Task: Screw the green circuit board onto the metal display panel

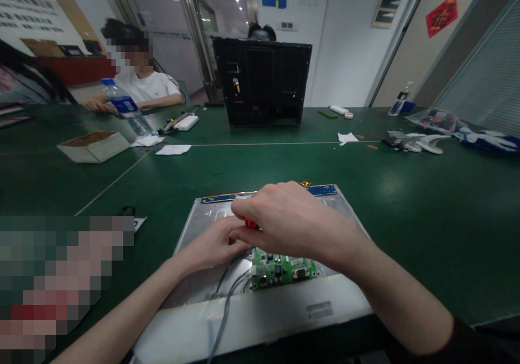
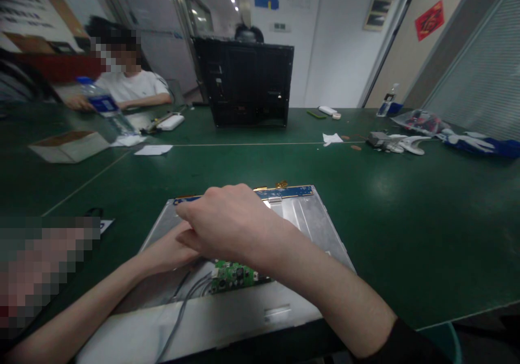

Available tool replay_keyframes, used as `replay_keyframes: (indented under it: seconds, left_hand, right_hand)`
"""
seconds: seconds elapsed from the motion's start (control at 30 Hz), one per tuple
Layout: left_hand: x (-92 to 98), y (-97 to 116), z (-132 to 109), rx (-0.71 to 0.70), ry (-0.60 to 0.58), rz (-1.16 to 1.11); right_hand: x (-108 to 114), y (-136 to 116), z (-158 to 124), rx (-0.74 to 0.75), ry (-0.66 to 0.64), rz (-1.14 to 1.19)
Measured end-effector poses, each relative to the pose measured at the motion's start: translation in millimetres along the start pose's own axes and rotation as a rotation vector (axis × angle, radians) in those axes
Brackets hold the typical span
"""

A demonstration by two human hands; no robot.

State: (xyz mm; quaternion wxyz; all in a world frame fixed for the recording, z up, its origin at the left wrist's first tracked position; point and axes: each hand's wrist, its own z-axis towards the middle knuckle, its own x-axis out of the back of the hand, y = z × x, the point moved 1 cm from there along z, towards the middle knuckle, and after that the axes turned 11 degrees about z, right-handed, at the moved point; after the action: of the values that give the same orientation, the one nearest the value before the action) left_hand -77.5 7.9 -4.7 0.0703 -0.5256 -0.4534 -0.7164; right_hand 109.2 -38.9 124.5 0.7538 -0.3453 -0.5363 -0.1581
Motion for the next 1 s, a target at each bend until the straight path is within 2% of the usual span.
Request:
replay_keyframes:
  seconds: [0.17,0.33,0.5,0.77,1.0]
  left_hand:
    - [1.4,2.4,1.6,-0.047,0.01,-0.028]
    - [3.0,5.1,1.5,-0.053,-0.019,-0.048]
    - [3.2,3.4,1.0,-0.028,-0.021,-0.001]
    - [7.9,14.0,-1.0,0.002,-0.038,-0.019]
    - [1.7,2.2,0.8,-0.019,-0.001,-0.04]
  right_hand:
    - [-2.3,1.4,-1.8,0.016,0.038,0.001]
    - [-1.9,1.4,-1.9,-0.001,0.007,0.009]
    - [-1.2,1.9,-1.8,-0.006,0.028,0.015]
    - [1.6,0.8,-1.8,-0.011,0.014,0.007]
    - [0.2,0.0,-1.7,-0.007,0.025,-0.013]
